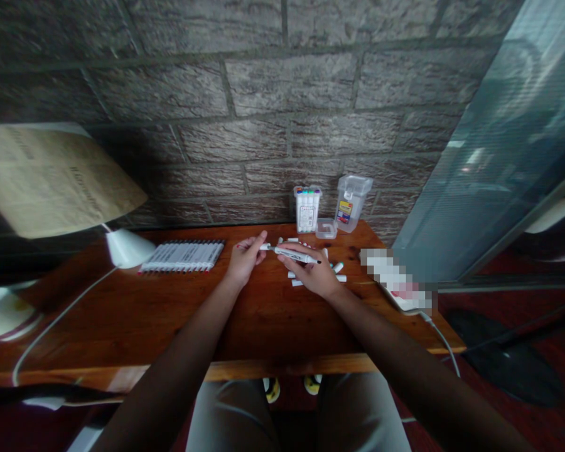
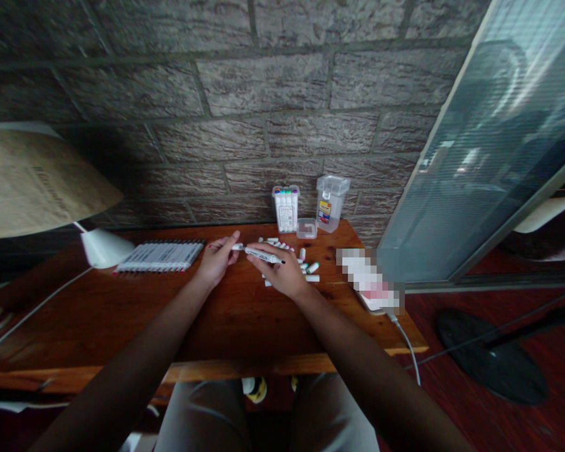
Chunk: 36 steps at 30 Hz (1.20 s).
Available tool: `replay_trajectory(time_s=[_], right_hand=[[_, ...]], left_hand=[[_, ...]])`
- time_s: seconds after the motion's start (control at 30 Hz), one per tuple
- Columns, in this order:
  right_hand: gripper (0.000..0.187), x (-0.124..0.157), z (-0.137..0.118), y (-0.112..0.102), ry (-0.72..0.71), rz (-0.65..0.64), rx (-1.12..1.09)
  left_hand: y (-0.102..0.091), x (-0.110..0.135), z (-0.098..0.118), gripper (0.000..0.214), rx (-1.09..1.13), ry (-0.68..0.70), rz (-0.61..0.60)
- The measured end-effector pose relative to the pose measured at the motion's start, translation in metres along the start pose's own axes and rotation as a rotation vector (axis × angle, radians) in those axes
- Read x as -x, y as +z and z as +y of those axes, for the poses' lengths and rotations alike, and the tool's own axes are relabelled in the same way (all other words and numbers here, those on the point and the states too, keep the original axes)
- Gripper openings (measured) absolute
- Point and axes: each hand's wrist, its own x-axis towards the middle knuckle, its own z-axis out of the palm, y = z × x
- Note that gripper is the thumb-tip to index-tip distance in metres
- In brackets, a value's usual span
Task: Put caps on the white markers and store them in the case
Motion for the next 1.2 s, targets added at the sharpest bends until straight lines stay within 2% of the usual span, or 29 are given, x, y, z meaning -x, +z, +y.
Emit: replay_trajectory(time_s=[0.17, 0.37, 0.5, 0.67, 0.77, 0.87, 1.07, 1.2], right_hand=[[0.022, 0.0, -0.004, 0.004, 0.006, 0.079, 0.082], [0.022, -0.001, 0.009, -0.004, 0.15, 0.257, 0.061], [0.028, -0.001, 0.012, -0.005, 0.197, 0.226, 0.088], [0.032, 0.0, 0.007, 0.0, 0.163, 0.186, 0.114], [0.031, 0.0, 0.006, 0.001, 0.17, 0.209, 0.072], [0.03, 0.001, 0.007, 0.002, 0.169, 0.164, -0.014], [0.026, 0.002, 0.004, 0.004, 0.008, 0.064, -0.031], [0.024, 0.002, 0.002, 0.005, -0.017, 0.046, 0.051]], left_hand=[[0.001, -0.001, -0.002, 0.056, -0.032, 0.015, -0.025], [-0.004, -0.006, 0.002, 0.055, 0.199, -0.067, 0.03], [-0.005, -0.006, 0.002, 0.056, 0.192, -0.083, 0.034], [-0.002, -0.003, 0.002, 0.059, 0.151, -0.06, 0.003], [-0.002, -0.003, 0.001, 0.058, 0.13, -0.043, -0.005], [-0.002, -0.003, 0.0, 0.056, 0.08, -0.029, -0.007], [0.001, 0.0, -0.001, 0.055, -0.031, -0.007, 0.014], [0.001, 0.002, -0.003, 0.054, -0.083, 0.0, -0.008]])
